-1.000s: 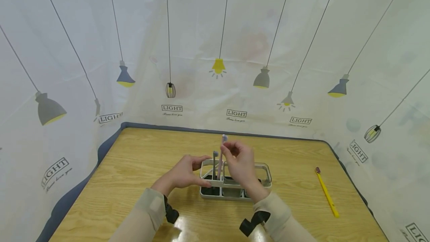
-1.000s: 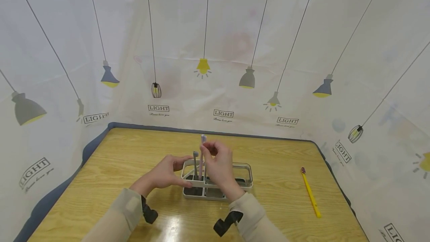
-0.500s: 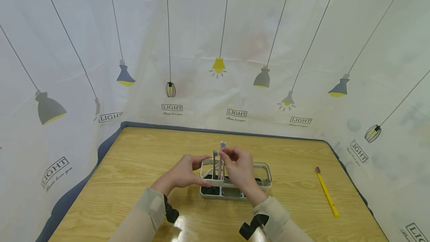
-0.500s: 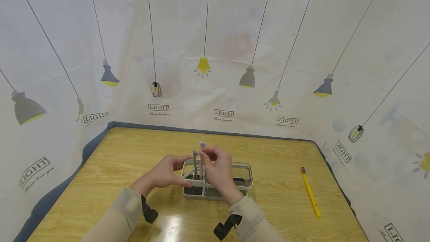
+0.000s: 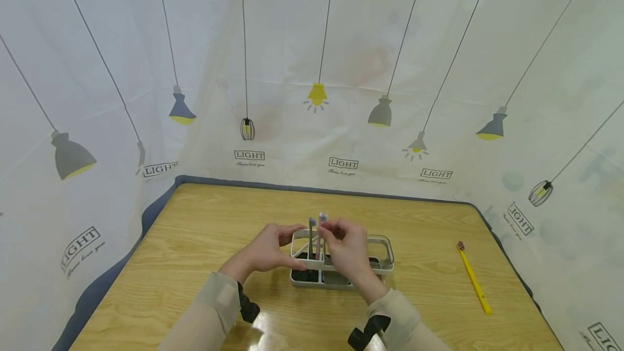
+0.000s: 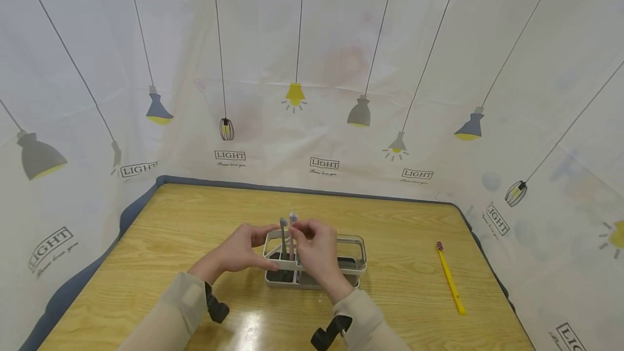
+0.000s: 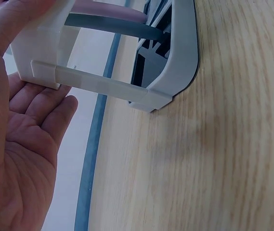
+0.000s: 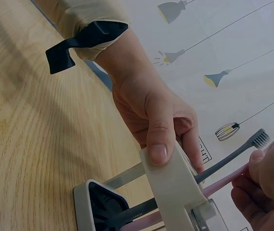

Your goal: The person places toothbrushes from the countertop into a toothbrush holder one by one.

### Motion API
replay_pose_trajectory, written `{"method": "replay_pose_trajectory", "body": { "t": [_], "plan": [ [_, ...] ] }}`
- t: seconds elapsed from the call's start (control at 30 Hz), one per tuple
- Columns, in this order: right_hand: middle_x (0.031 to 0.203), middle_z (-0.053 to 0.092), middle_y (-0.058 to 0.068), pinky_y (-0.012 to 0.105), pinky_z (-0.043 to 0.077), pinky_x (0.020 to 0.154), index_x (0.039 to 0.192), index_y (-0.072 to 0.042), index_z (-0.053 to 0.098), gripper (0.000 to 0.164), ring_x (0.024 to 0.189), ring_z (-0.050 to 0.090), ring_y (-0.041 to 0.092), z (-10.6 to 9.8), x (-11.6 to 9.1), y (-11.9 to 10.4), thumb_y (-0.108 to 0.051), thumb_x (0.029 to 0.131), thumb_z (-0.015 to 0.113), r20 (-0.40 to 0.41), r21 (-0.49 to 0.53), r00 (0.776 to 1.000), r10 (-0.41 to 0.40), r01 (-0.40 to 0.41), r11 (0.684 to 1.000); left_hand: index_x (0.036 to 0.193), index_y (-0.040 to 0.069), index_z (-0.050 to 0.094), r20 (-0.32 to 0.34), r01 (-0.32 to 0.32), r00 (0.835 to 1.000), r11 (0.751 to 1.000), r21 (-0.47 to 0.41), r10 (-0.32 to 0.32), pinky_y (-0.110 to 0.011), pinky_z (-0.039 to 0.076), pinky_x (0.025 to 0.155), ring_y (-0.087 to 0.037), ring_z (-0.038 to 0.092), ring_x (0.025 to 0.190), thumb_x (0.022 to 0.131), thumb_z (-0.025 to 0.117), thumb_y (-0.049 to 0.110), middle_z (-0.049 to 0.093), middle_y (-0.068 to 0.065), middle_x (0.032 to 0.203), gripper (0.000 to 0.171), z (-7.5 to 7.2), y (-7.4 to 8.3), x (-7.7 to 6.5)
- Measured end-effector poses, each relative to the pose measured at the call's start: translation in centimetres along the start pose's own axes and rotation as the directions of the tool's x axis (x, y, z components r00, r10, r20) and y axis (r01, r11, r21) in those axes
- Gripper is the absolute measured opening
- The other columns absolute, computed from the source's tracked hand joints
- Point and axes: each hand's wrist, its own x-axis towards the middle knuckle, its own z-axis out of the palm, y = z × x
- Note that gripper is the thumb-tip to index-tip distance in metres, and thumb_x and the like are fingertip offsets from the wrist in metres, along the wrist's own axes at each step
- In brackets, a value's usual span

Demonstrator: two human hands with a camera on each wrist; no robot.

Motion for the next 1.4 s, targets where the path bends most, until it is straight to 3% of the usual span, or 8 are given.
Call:
{"method": "replay_pose_trajectory", "body": {
  "t": [0.1, 0.3, 0.57, 0.77, 1.13, 1.4],
  "plan": [
    [0.085, 0.076, 0.006, 0.023, 0.056, 0.063, 0.092, 0.005, 0.078, 0.005, 0.074, 0.07, 0.02, 0.0, -0.1, 0.2, 0.001, 0.091, 0.081, 0.001, 0.008, 1.0, 0.002, -0.002, 1.0, 0.156, -0.004, 0.048, 0.0, -0.002, 1.0, 1.0, -0.004, 0.002, -0.049, 0.043, 0.115, -0.037, 0.05, 0.143, 0.078, 0.098, 0.026, 0.053, -0.023, 0.153, 0.097, 0.1, -0.1, 0.1],
    [0.085, 0.076, 0.007, 0.023, 0.056, 0.063, 0.091, 0.006, 0.079, 0.003, 0.076, 0.072, 0.034, 0.1, -0.4, 0.7, 0.003, 0.092, 0.08, 0.011, 0.034, 1.0, 0.009, -0.01, 0.999, 0.157, -0.001, 0.048, 0.003, 0.01, 1.0, 1.0, -0.012, -0.01, -0.047, 0.042, 0.115, -0.035, 0.049, 0.143, 0.077, 0.099, 0.027, 0.054, -0.021, 0.153, 0.098, 0.1, 0.2, 0.1],
    [0.085, 0.077, 0.004, 0.025, 0.058, 0.063, 0.095, 0.003, 0.08, 0.003, 0.074, 0.072, 0.021, 0.1, -0.7, 1.1, 0.003, 0.091, 0.081, 0.016, 0.02, 1.0, 0.001, -0.001, 1.0, 0.156, -0.003, 0.048, 0.009, 0.003, 1.0, 1.0, -0.017, -0.003, -0.052, 0.043, 0.114, -0.038, 0.051, 0.142, 0.079, 0.098, 0.026, 0.055, -0.023, 0.152, 0.097, 0.2, 0.2, 0.1],
    [0.087, 0.076, 0.006, 0.025, 0.058, 0.064, 0.096, 0.006, 0.079, 0.006, 0.075, 0.072, 0.021, -0.1, -0.8, 1.2, 0.001, 0.094, 0.079, 0.01, 0.009, 1.0, 0.001, -0.001, 1.0, 0.156, -0.003, 0.048, 0.012, -0.004, 1.0, 1.0, -0.008, 0.004, -0.05, 0.044, 0.114, -0.037, 0.051, 0.142, 0.078, 0.098, 0.027, 0.056, -0.021, 0.152, 0.097, 0.2, 0.2, 0.2],
    [0.094, 0.078, 0.004, 0.025, 0.06, 0.071, 0.1, -0.001, 0.081, 0.006, 0.082, 0.073, 0.019, -1.2, -1.0, 0.9, -0.004, 0.095, 0.08, 0.044, -0.005, 0.998, 0.036, -0.036, 0.999, 0.156, 0.001, 0.051, 0.005, -0.001, 1.0, 1.0, 0.0, 0.001, -0.048, 0.043, 0.115, -0.035, 0.052, 0.141, 0.078, 0.098, 0.028, 0.058, -0.018, 0.15, 0.095, 0.2, 0.3, 0.1],
    [0.094, 0.078, 0.008, 0.024, 0.059, 0.066, 0.102, 0.0, 0.081, 0.007, 0.082, 0.074, 0.022, -2.9, -0.7, 0.9, -0.002, 0.096, 0.078, 0.019, -0.001, 0.999, 0.046, -0.046, 0.999, 0.155, 0.003, 0.052, -0.014, 0.018, 1.0, 1.0, 0.02, -0.017, -0.046, 0.044, 0.114, -0.03, 0.053, 0.141, 0.077, 0.099, 0.03, 0.058, -0.016, 0.151, 0.095, 0.1, 0.4, -0.1]
  ]
}}
